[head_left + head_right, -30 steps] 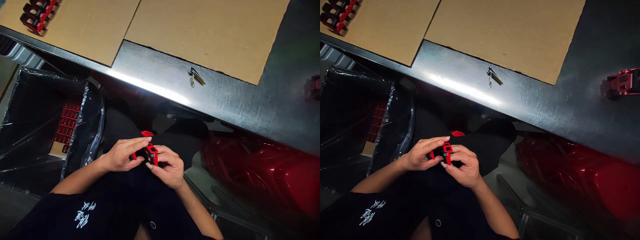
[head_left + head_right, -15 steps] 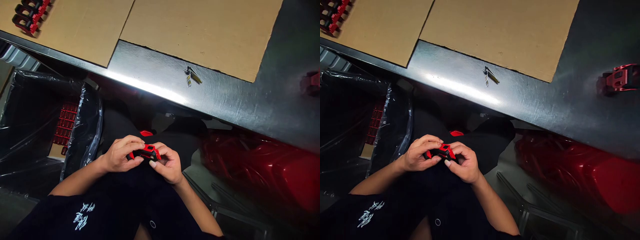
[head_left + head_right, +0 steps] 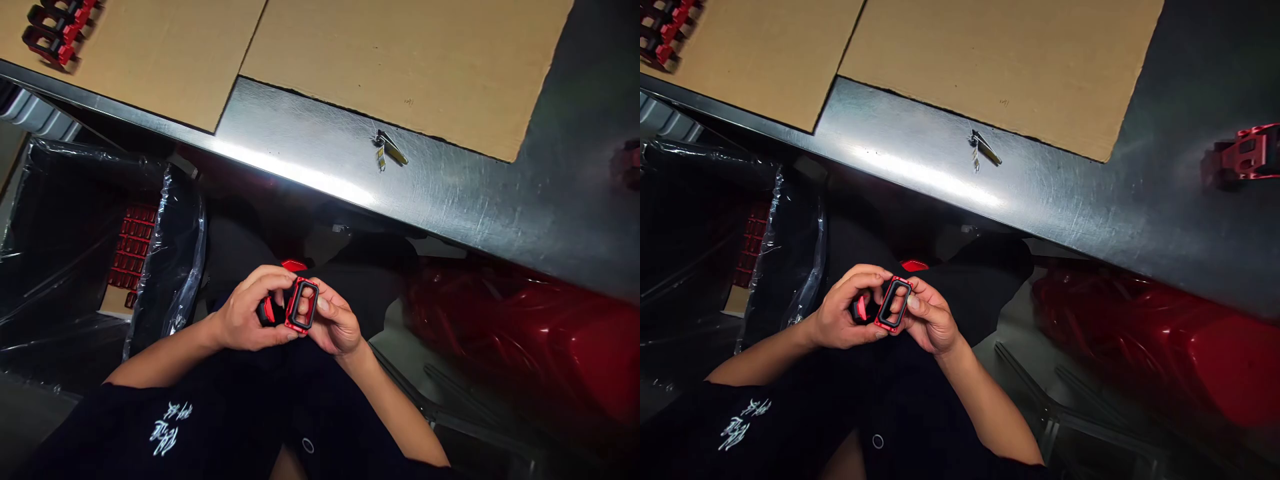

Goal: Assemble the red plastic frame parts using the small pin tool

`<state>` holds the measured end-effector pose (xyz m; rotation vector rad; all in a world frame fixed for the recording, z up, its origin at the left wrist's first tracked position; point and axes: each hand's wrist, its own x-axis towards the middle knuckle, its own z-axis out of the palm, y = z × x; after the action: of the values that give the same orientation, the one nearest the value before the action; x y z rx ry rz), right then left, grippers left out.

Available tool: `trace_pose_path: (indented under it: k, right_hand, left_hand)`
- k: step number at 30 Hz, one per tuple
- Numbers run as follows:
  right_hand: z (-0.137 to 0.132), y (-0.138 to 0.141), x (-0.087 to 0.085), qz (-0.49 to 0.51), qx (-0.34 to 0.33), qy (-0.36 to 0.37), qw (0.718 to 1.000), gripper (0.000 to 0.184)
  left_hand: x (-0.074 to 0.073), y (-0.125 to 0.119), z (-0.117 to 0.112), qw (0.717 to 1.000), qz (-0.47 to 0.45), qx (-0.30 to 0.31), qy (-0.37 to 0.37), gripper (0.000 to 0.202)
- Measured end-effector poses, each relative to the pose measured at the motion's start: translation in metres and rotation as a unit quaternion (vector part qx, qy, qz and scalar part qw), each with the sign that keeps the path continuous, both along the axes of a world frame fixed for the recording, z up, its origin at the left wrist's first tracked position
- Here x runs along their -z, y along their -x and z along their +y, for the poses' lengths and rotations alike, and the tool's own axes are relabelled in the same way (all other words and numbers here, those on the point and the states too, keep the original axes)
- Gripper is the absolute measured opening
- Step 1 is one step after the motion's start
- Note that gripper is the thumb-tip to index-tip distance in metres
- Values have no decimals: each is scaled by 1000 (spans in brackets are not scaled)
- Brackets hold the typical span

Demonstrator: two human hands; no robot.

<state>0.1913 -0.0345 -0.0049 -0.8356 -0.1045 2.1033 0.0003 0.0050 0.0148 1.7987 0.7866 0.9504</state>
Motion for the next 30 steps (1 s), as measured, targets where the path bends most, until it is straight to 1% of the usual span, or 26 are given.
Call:
trace_pose_path:
  k: [2,5,9,11,13,15,17,18,19,20,21,22,23,24,25,26,27,28,29,30]
  right_hand:
    - [0,2,1,15,1,4,1000,44]
    - [-1,4,2,25,1,-7,1000,41]
    - [-1,4,1,-14,1,-43,999,40]
    - [0,5,-1,-45,-11,-58,997,38]
    - [1,5,-3,-79,-25,-63,995,36]
    - [2,4,-6,-111,-34,-70,991,35]
    - [5,0,-10,-155,-34,-89,983,36]
    - [7,-4,-13,-192,-30,-106,975,36]
    - [11,-10,-17,-246,-20,-129,961,35]
    - [17,-17,-21,-318,-1,-157,935,32]
    - [25,-26,-27,-407,27,-189,893,28]
    - [36,-37,-32,-503,58,-221,833,23]
    - [49,-48,-36,-598,96,-251,755,21]
    - [64,-59,-40,-685,134,-271,662,21]
    - [81,-70,-43,-749,136,-287,582,28]
    - [97,-80,-44,-797,147,-298,505,41]
    - [113,-88,-45,-832,119,-293,457,57]
    - [128,-95,-44,-863,88,-276,414,63]
    - [140,-98,-44,-882,59,-257,391,65]
    - [149,-100,-43,-894,33,-237,379,63]
  left_hand:
    - [1,0,-1,1000,0,6,9,78]
    - [0,0,-2,999,13,34,16,87]
    - [-2,2,-1,995,73,64,-1,88]
    - [-1,4,-1,992,109,67,-2,88]
    - [1,5,0,990,127,62,14,88]
    - [3,7,1,991,116,55,41,86]
    - [5,9,2,992,77,46,87,84]
    - [6,10,1,991,50,40,117,83]
    - [6,11,0,988,23,34,147,83]
    - [7,12,-1,984,1,28,174,83]
    - [7,12,-2,981,-15,23,194,83]
    - [8,13,-4,979,-25,17,203,84]
    - [8,13,-5,980,-28,10,198,84]
    - [8,13,-5,983,-27,2,183,85]
    - [9,13,-6,987,-21,-7,159,86]
    - [9,13,-5,992,-15,-15,126,86]
    - [8,12,-5,996,-9,-21,87,86]
    - [8,12,-4,999,-3,-23,49,87]
    - [7,11,-3,1000,1,-22,15,88]
    - [7,11,-3,1000,2,-23,-12,89]
